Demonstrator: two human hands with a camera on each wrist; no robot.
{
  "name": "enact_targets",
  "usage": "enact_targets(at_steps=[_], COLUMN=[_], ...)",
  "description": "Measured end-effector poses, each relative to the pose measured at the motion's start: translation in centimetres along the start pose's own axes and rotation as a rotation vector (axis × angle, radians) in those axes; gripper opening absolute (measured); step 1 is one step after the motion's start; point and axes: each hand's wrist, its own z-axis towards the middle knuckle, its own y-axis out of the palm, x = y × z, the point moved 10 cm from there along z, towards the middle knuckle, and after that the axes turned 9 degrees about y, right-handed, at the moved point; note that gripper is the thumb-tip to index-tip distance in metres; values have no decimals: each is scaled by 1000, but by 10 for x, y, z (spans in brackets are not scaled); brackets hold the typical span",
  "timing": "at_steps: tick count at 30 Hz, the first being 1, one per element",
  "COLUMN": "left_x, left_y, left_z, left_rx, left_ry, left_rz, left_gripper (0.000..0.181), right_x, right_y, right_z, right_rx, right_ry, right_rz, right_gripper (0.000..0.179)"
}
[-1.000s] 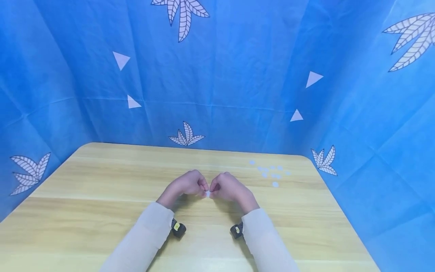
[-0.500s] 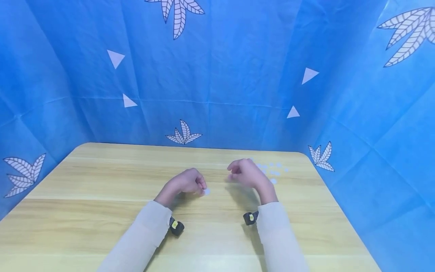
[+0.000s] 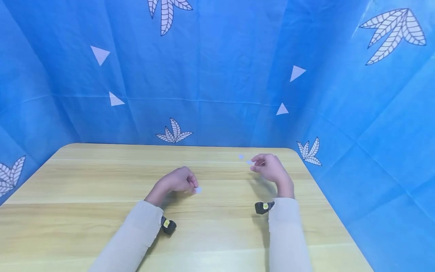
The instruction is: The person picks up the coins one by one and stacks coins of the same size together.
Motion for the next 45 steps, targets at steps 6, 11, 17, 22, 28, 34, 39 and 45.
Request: enact_targets(at_steps=[6,11,17,22,28,34,39,45], left_x=[2,0,-2,-2,-1,0,0,-1], left_y=[2,3,-1,-1,0,1,2,1], left_z=[0,-1,-2,-2,0,1,1,-1], left_rx=[-15,-22,-9,-12,-15,-17,-21,-20], left_ry=[5,-21,-31,-28,-16,-7,-9,-24], left_rz=[4,-4,-6,-11,-10,-3,-4,-6], left_gripper=[14,15,16,17,16,15,15,15], right_x=[37,60,72,76,81,84,83,83], right_y=[-11,-6,8,10,12,11,13,16], right_z=[-6,-6,0,2,2,2,1,0], right_rx=[35,16,-35,-29,-35,-15,-15,-25], right_ry=[64,122,166,195,220,236,249,262], right_rz=[24,26,60,48,30,25,31,82], right_gripper=[38,37,43,40,34,27,25,27])
